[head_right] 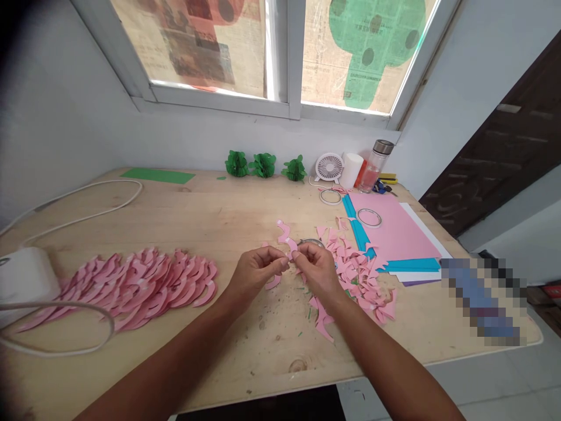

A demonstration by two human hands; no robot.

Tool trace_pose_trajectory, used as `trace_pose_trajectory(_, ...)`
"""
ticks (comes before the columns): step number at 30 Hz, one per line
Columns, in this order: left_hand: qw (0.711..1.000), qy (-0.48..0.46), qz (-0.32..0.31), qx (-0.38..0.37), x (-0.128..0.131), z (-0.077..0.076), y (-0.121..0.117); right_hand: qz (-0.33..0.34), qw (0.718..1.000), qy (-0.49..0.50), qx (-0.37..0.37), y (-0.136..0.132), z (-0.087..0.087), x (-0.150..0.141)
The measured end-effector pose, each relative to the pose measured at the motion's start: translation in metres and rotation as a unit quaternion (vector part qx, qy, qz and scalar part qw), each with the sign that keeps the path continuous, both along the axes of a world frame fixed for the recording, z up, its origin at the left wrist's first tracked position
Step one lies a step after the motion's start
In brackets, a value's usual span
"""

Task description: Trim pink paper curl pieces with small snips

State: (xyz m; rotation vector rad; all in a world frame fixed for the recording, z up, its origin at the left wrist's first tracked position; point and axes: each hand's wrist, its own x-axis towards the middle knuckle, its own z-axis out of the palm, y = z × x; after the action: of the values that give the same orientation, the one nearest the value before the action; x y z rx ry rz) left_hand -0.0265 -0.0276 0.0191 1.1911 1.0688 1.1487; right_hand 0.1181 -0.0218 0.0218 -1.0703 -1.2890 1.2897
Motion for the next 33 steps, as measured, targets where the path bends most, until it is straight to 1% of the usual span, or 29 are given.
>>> trace_pose_trajectory(5, 0.999, 0.031, 0.003, 0.036, -0.0016, -0.0048, 0.0019, -0.001, 1.0, -0.028, 0.011, -0.0023, -0.0004, 0.0002)
trace_pose_trajectory(10, 0.997, 0.049, -0.008, 0.064, -0.0037, -0.0032, 0.0022, -0.003, 1.0, -0.029, 0.0, -0.003, 0.0, -0.0004)
trace_pose_trajectory(16, 0.98, 0.15, -0.024, 0.127, -0.005, 0.001, -0.0019, -0.012, 1.0, -0.006, 0.0, -0.0012, 0.0024, 0.0004)
trace_pose_trajectory(19, 0.974, 0.178, -0.031, 0.138, -0.0042, 0.0015, -0.003, -0.016, 1.0, -0.011, -0.003, 0.0, 0.0017, 0.0018)
trace_pose_trajectory(21, 0.975, 0.173, -0.035, 0.133, -0.0036, 0.002, -0.0027, -0.022, 0.999, -0.029, 0.014, 0.0011, 0.0006, 0.003)
trace_pose_trajectory(24, 0.984, 0.134, -0.038, 0.11, -0.0031, 0.0032, -0.0009, -0.035, 0.994, -0.08, 0.061, 0.0028, -0.0014, 0.0047)
trace_pose_trajectory(26, 0.99, 0.101, -0.024, 0.092, -0.0033, 0.0036, 0.0009, -0.042, 0.988, -0.119, 0.09, 0.0033, -0.0026, 0.0055)
trace_pose_trajectory(30, 0.997, 0.047, 0.029, 0.062, -0.0034, 0.0025, 0.0026, -0.048, 0.975, -0.173, 0.128, 0.0013, -0.0029, 0.0048)
trace_pose_trajectory(33, 0.998, 0.014, 0.029, 0.051, -0.0023, 0.0017, 0.001, -0.058, 0.964, -0.203, 0.164, -0.0015, -0.002, 0.0024)
